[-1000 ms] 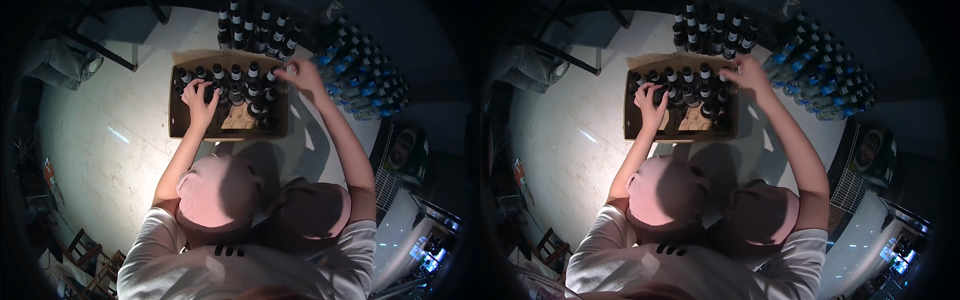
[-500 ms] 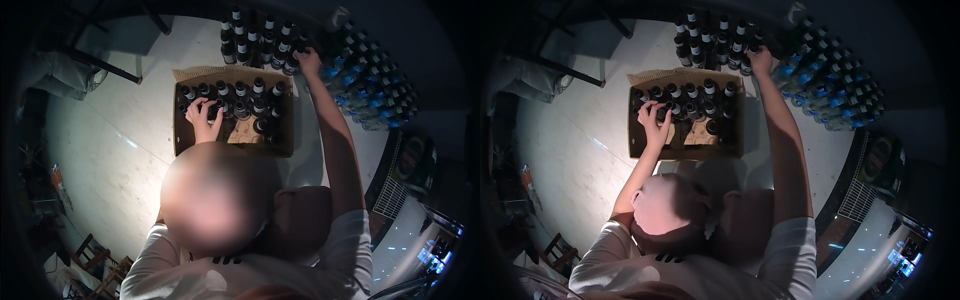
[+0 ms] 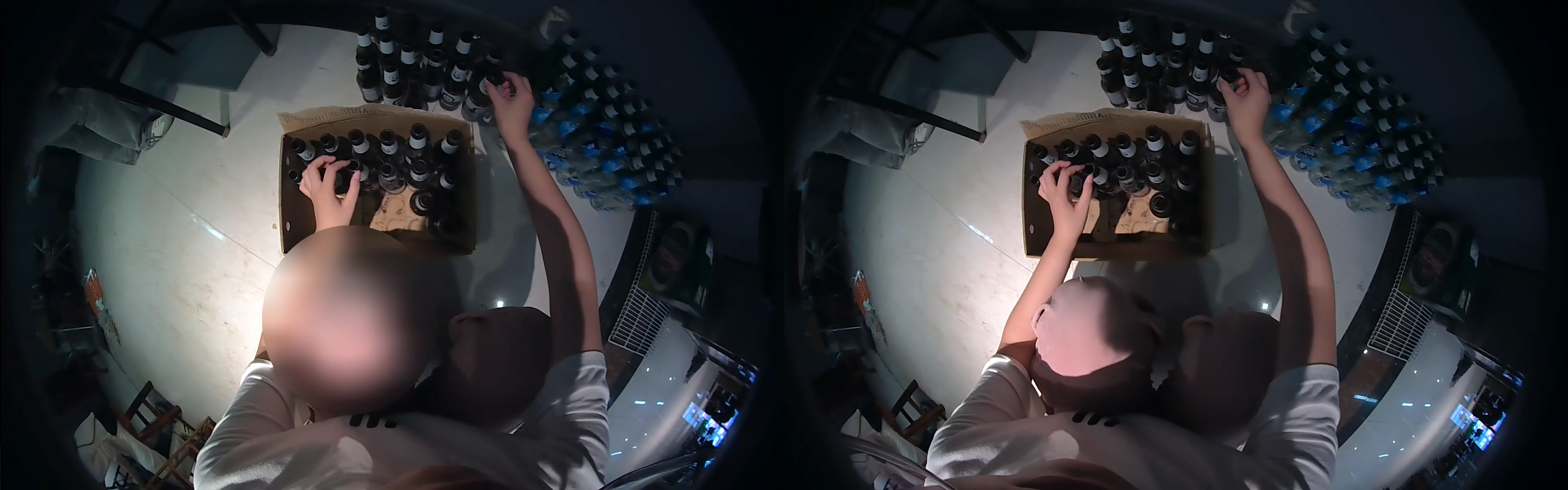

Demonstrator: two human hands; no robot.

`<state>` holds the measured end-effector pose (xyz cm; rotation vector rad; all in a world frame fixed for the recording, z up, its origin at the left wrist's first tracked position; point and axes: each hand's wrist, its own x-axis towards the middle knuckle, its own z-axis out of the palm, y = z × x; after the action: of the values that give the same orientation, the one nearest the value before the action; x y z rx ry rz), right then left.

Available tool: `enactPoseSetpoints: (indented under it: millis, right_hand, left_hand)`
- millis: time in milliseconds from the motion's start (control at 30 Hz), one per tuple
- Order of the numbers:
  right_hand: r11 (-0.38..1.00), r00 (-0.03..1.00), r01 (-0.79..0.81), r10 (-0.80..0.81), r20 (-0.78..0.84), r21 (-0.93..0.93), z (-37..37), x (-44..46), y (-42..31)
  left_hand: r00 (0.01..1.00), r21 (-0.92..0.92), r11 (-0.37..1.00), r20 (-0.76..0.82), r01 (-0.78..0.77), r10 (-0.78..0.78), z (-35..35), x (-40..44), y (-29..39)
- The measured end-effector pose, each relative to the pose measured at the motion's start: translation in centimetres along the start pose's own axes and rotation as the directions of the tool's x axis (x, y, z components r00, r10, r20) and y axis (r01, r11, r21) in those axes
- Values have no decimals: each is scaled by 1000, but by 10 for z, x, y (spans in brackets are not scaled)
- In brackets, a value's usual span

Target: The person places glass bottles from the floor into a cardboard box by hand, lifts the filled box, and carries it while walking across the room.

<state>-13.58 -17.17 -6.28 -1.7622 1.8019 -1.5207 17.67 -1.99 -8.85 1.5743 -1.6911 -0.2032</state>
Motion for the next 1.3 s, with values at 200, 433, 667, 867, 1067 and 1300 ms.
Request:
enactPoseSetpoints:
  millis: [200, 433, 667, 867, 1067, 1300]
  right_hand:
    - [976, 971, 186, -200, 134, 111, -80, -16, -113]
    - [979, 958, 122, -159, 238, 163, -140, -37, -173]
    - [944, 910, -76, -66, 410, 321, -155, -55, -203]
    - [912, 816, -34, -211, 539, 408, -114, -73, -218]
    - [912, 720, -25, -267, 640, 409, -46, -108, -198]
    - [939, 607, 20, -284, 742, 343, 3, -139, -146]
  left_hand:
    - [1000, -8, 1000, -30, -7, 7, 0, 0, 1]
    - [997, -25, 999, -73, -21, 19, 5, -1, -1]
    - [997, -8, 1000, -70, -20, 20, -2, -2, 3]
    - [998, -41, 997, -5, -60, 60, -26, 4, 16]
    - [993, -86, 990, 39, -112, 115, -55, 6, 19]
    - [960, -113, 978, 199, -178, 198, -58, -4, 4]
